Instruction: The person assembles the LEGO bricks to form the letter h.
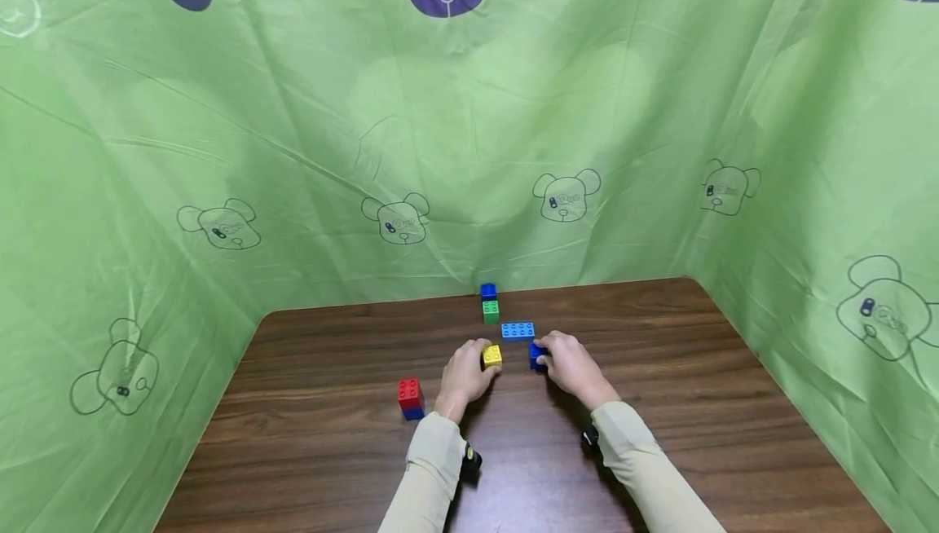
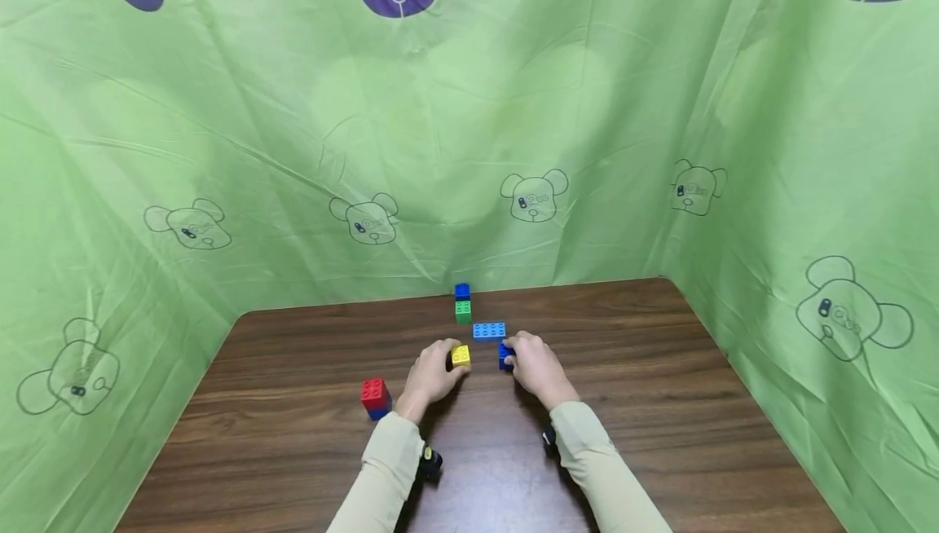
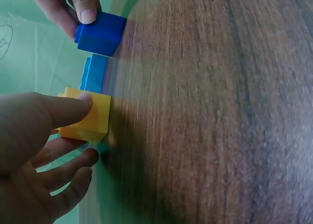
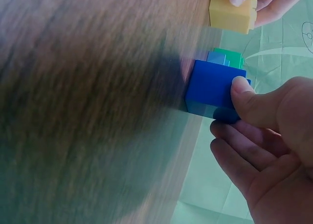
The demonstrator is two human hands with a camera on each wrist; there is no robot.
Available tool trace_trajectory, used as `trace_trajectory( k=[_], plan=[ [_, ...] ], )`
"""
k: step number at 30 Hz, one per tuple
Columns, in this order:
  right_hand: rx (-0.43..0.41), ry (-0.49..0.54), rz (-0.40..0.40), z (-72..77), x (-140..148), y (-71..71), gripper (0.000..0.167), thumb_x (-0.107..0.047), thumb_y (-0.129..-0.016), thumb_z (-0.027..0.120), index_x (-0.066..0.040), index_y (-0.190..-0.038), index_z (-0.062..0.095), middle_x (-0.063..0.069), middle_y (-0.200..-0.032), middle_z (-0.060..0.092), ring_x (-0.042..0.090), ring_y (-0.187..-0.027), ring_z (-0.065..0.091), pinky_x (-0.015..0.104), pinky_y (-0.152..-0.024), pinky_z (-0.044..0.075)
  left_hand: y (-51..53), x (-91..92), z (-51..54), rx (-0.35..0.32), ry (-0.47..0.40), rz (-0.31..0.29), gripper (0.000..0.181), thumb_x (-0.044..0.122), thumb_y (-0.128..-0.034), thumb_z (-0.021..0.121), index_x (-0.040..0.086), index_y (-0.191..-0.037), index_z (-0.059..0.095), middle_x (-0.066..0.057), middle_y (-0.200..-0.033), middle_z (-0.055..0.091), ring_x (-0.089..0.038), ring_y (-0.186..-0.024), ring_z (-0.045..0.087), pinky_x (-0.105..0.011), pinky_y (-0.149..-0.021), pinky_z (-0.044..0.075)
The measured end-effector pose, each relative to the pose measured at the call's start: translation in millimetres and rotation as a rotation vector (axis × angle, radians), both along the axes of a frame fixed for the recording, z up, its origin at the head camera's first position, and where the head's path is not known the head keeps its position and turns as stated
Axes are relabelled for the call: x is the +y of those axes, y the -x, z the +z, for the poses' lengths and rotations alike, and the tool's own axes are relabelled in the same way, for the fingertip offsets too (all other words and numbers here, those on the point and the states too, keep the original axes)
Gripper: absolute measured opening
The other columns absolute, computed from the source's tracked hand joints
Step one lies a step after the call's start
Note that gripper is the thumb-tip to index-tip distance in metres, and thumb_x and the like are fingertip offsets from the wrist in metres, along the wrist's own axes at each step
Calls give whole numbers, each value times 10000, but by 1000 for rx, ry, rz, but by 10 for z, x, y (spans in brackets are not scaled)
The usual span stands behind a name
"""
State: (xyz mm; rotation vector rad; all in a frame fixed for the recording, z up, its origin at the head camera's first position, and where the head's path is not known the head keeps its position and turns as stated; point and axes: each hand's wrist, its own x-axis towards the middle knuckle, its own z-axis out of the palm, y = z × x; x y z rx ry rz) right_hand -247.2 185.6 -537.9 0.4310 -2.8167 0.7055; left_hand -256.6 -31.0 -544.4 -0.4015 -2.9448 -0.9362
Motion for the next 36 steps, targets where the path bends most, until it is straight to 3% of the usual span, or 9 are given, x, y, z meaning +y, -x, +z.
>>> trace_trajectory(
  k=[12, 17, 21, 30, 36],
  plan=[
    [8, 14, 6, -46, 1, -4, 278, -39, -886, 767, 35, -1152, 728, 147, -1069, 705, 305, -989, 697, 443, -866, 580, 3, 8, 24, -17, 11, 7, 422, 292, -899, 784, 121, -1261, 649, -80, -1168, 669, -244, -969, 643, -460, -816, 540],
    [-10, -1, -6, -26, 1, -3, 275, -51, -891, 768, 23, -1153, 731, 145, -1067, 702, 301, -985, 694, 443, -870, 578, -52, 0, 105, -38, -30, -53, 413, 293, -906, 779, 117, -1255, 647, -78, -1162, 659, -219, -971, 626, -441, -837, 537],
    [-25, 3, -12, -12, -4, -11, 274, -47, -894, 764, 22, -1156, 730, 147, -1065, 699, 299, -986, 692, 449, -875, 576, -159, -25, 199, -44, -46, -122, 398, 306, -918, 766, 121, -1252, 651, -51, -1142, 658, -167, -952, 602, -387, -858, 531],
    [-15, 7, 2, -3, -8, -10, 276, -41, -893, 762, 32, -1157, 726, 155, -1071, 701, 311, -998, 693, 454, -879, 576, -507, -51, 473, 63, -59, -228, 352, 258, -907, 782, 94, -1201, 677, -41, -1138, 664, -190, -995, 637, -354, -867, 548],
    [3, 10, 14, 0, 2, 0, 278, -34, -889, 763, 40, -1154, 726, 156, -1062, 703, 316, -989, 697, 451, -868, 580, -636, -62, 473, 55, -62, -274, 327, 220, -901, 789, 82, -1177, 681, -38, -1116, 664, -198, -1007, 647, -319, -861, 550]
  ],
)
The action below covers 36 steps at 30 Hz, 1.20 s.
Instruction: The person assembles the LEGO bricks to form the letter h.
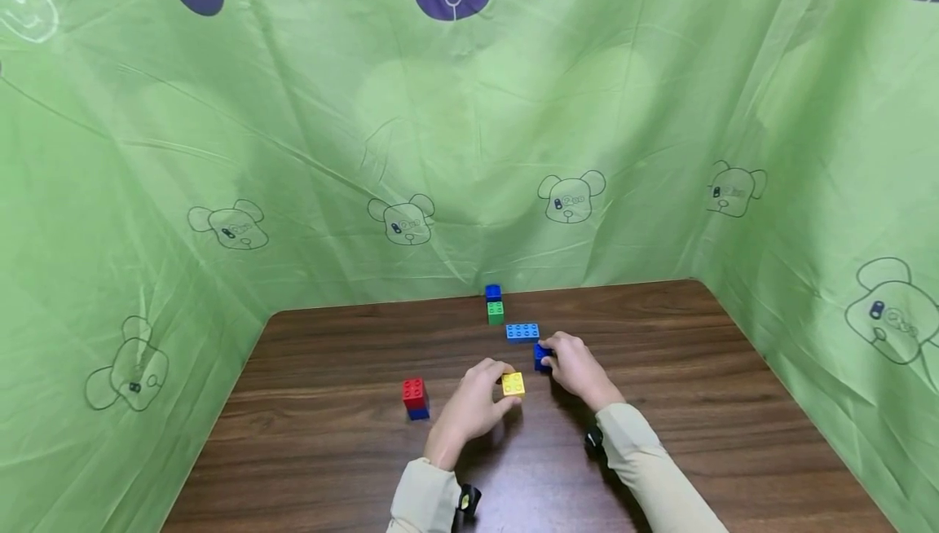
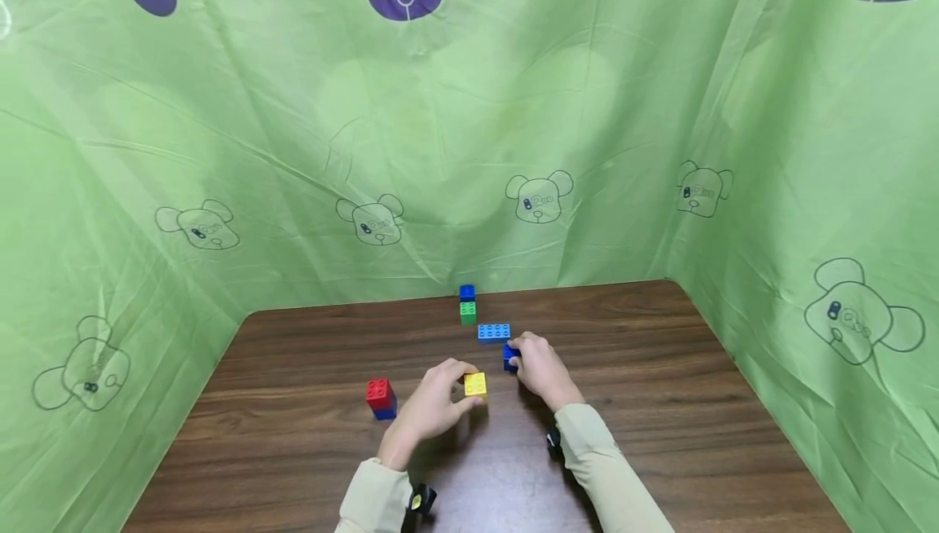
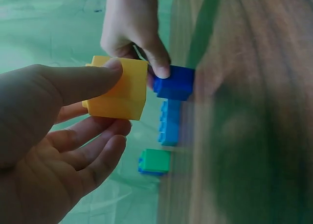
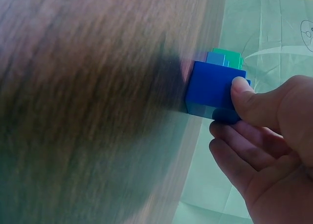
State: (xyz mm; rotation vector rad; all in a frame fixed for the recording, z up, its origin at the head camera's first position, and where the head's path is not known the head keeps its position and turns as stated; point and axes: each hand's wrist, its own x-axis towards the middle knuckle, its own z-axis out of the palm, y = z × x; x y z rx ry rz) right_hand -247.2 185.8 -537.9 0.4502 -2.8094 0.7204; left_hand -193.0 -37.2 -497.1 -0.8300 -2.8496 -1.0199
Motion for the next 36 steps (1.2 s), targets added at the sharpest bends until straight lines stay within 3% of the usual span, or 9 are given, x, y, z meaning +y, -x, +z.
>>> trace_trajectory(
  k=[10, 23, 29, 36],
  plan=[
    [-12, -8, -8, 15, -10, 9, 283, -58, -892, 769, 21, -1161, 731, 145, -1072, 705, 306, -998, 695, 449, -871, 577, -84, -9, -180, -24, 33, -2, 315, 231, -874, 815, 93, -1130, 691, -16, -1072, 672, -147, -970, 633, -285, -835, 533],
    [8, -2, -2, -21, -18, 14, 288, -44, -896, 759, 27, -1173, 727, 158, -1088, 705, 313, -1001, 697, 457, -867, 577, -86, 8, -490, 32, 19, 3, 334, 185, -796, 876, 50, -1054, 714, -39, -1011, 704, -164, -948, 655, -291, -850, 540],
    [8, 6, -6, -65, 0, 10, 297, -41, -893, 761, 32, -1179, 721, 170, -1111, 704, 324, -1030, 693, 467, -890, 570, -88, 21, -524, 33, 6, 24, 347, 192, -764, 899, 62, -1039, 731, -33, -997, 715, -156, -941, 656, -296, -853, 537],
    [2, 5, 5, -66, 40, -2, 303, -57, -911, 746, 20, -1202, 714, 186, -1172, 701, 353, -1098, 678, 491, -933, 554, -79, 17, -550, -15, -21, 45, 355, 219, -749, 913, 88, -1032, 744, -3, -978, 713, -138, -925, 644, -293, -837, 527]
  ],
)
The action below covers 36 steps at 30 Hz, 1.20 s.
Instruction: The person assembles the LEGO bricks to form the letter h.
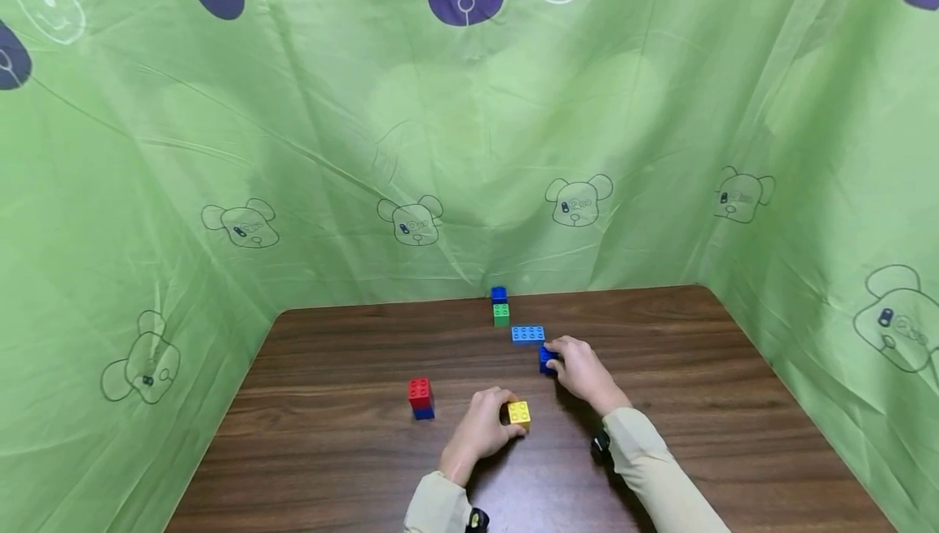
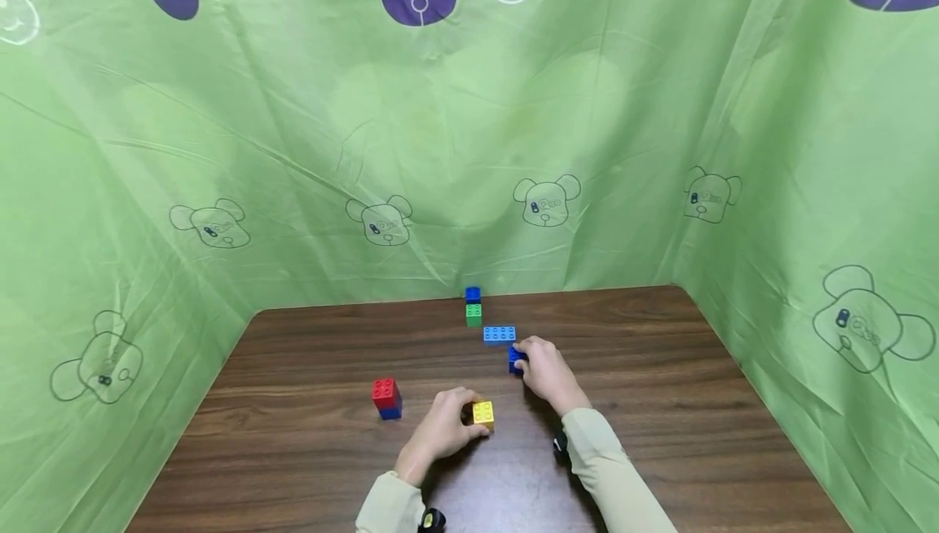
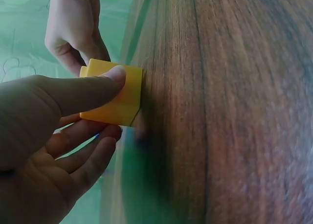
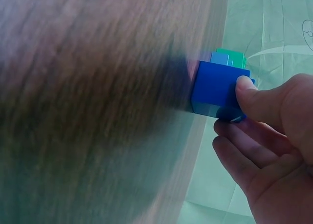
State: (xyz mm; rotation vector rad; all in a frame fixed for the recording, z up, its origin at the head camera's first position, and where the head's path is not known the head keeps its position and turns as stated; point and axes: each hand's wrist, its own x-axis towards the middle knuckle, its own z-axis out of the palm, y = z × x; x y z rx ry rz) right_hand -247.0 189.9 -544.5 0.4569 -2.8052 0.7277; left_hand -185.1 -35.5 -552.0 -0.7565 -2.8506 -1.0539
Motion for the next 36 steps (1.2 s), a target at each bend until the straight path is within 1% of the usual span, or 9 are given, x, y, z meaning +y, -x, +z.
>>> trace_trajectory(
  k=[3, 7, 11, 14, 18, 24, 30, 36],
  plan=[
    [-26, 0, 1, 12, 1, 3, 311, -65, -922, 735, 13, -1222, 709, 197, -1215, 696, 366, -1145, 665, 501, -965, 539, 20, -22, -29, -35, -31, 15, 370, 241, -736, 923, 106, -1036, 754, 18, -972, 717, -98, -899, 628, -268, -815, 519],
    [-35, -13, 14, 26, 12, -5, 319, -67, -927, 728, 18, -1234, 702, 210, -1233, 694, 378, -1169, 656, 509, -978, 530, 42, -38, -54, -82, -62, 35, 388, 263, -724, 931, 122, -1045, 764, 34, -971, 723, -60, -864, 608, -237, -784, 506],
    [-15, -11, 36, 60, 53, -33, 325, -76, -931, 725, 22, -1240, 696, 203, -1230, 696, 371, -1165, 659, 506, -978, 531, 54, -29, -69, -109, -79, 41, 394, 266, -718, 934, 122, -1044, 766, 33, -959, 720, -68, -844, 610, -224, -762, 498],
    [24, 2, 46, 120, 79, -78, 326, -79, -922, 737, 19, -1231, 701, 189, -1215, 704, 355, -1136, 673, 496, -948, 547, 58, -26, -73, -121, -94, 41, 394, 257, -714, 937, 115, -1039, 765, 38, -937, 711, -74, -826, 615, -210, -740, 496],
    [62, 30, 60, 250, 78, -165, 333, -98, -915, 753, 4, -1229, 708, 166, -1204, 713, 312, -1077, 695, 461, -881, 572, 60, -34, -70, -132, -116, 42, 385, 239, -710, 940, 108, -1028, 768, 50, -910, 702, -56, -801, 610, -191, -715, 493],
    [94, 65, 136, 454, 5, -350, 341, -113, -894, 778, -17, -1215, 718, 141, -1173, 728, 289, -1081, 701, 445, -912, 569, 61, -54, -67, -139, -143, 33, 371, 219, -707, 941, 97, -1015, 774, 40, -896, 713, -55, -792, 625, -183, -705, 500],
    [72, 81, 240, 564, -116, -525, 342, -126, -898, 775, -11, -1214, 713, 117, -1153, 735, 253, -1054, 712, 407, -887, 585, 68, -56, -73, -155, -163, 30, 357, 202, -707, 941, 87, -1001, 775, 34, -882, 710, -79, -791, 649, -179, -696, 506],
    [35, 57, 292, 626, -208, -631, 326, -128, -910, 759, -9, -1209, 709, 118, -1154, 735, 255, -1051, 714, 404, -890, 586, 78, -49, -83, -137, -150, 25, 327, 216, -713, 937, 107, -970, 767, 58, -858, 688, -74, -781, 634, -180, -694, 498]
  ],
)
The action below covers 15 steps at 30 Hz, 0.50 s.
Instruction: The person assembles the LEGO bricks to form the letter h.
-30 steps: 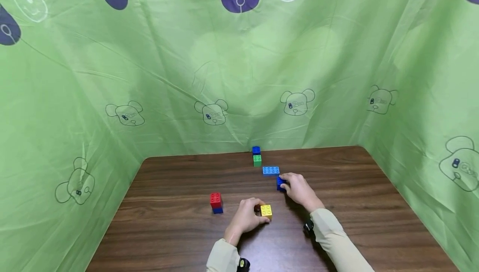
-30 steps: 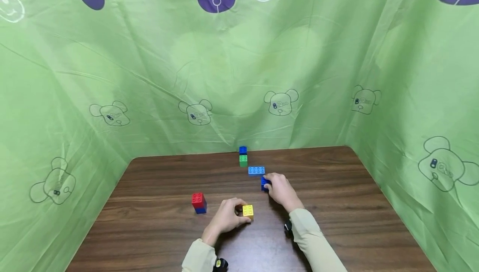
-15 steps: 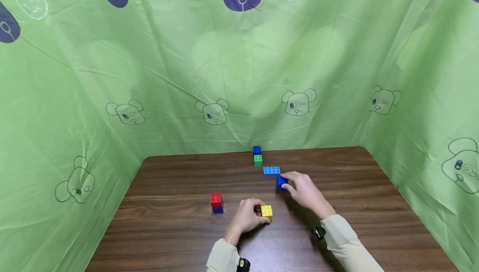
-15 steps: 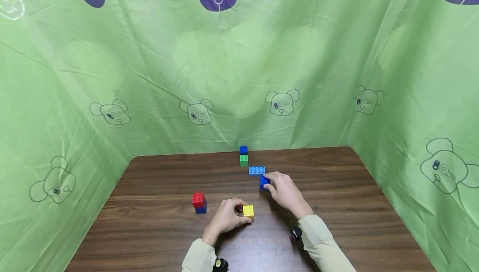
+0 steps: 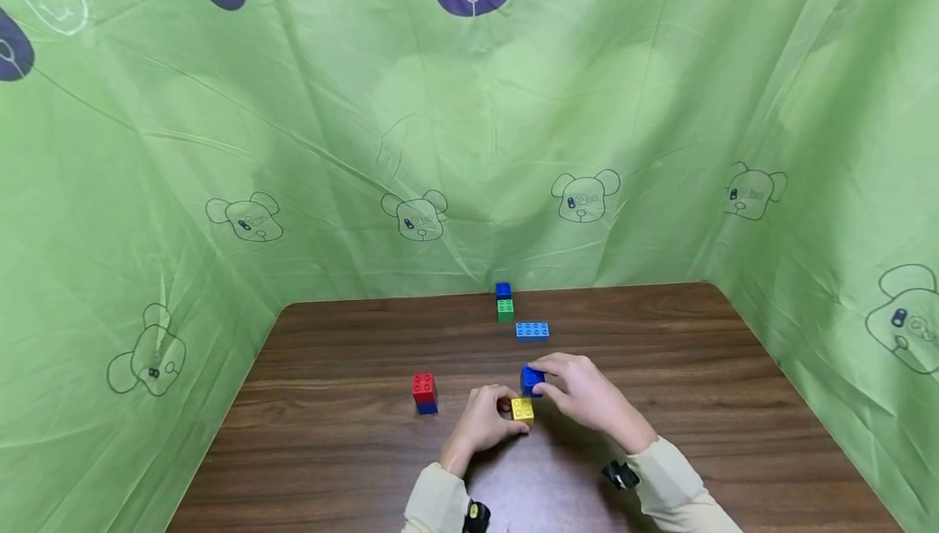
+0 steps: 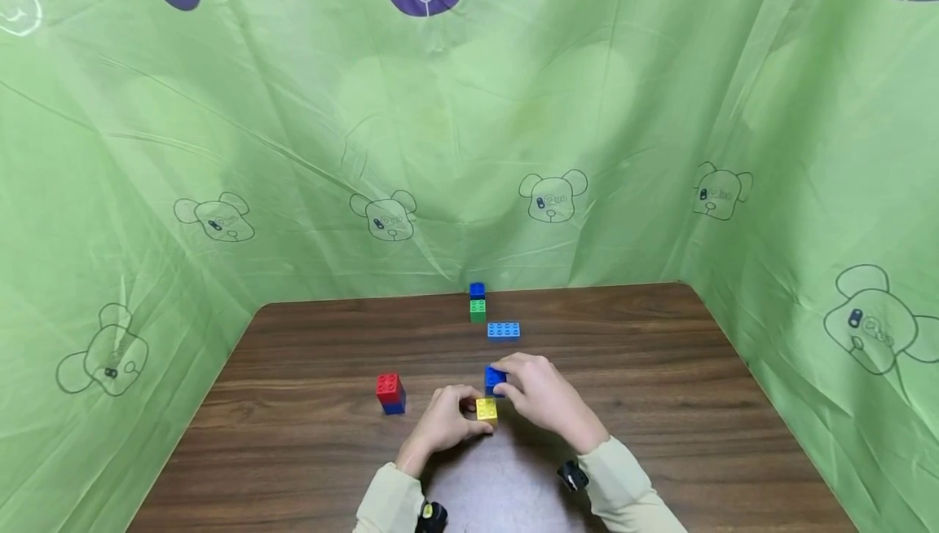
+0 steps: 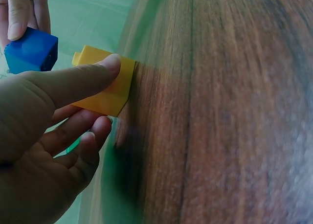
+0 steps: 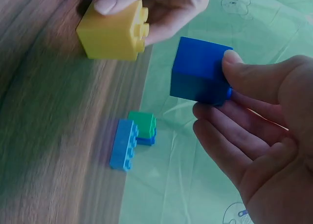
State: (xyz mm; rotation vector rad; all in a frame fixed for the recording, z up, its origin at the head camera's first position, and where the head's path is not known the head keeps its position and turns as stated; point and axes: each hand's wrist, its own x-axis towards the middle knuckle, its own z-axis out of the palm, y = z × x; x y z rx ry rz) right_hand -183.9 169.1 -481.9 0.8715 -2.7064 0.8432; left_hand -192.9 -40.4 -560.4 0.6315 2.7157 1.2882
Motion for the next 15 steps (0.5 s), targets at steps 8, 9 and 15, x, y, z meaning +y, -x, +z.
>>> trace_trajectory(
  k=[8, 9, 15],
  plan=[
    [-14, -35, 76, -33, -88, -66, 263, -146, -908, 764, -26, -1141, 737, 72, -1079, 755, 199, -994, 720, 361, -836, 593, -21, -11, 43, 13, -8, -3, 280, 192, -708, 938, 121, -893, 740, 2, -827, 688, -81, -738, 608, -178, -659, 471],
    [-16, -35, 82, -42, -96, -71, 257, -143, -903, 768, -30, -1132, 740, 69, -1068, 756, 199, -984, 721, 359, -830, 593, -24, -10, 49, 17, -5, -3, 270, 189, -707, 938, 127, -870, 732, -10, -814, 683, -80, -724, 594, -176, -649, 459],
    [-46, -48, 93, -100, -134, -87, 244, -128, -891, 779, -28, -1110, 742, 70, -1046, 757, 216, -967, 721, 360, -826, 591, -26, -5, 37, 22, 16, 5, 261, 205, -716, 932, 168, -790, 685, -29, -782, 654, -45, -681, 513, -181, -625, 419]
  ],
)
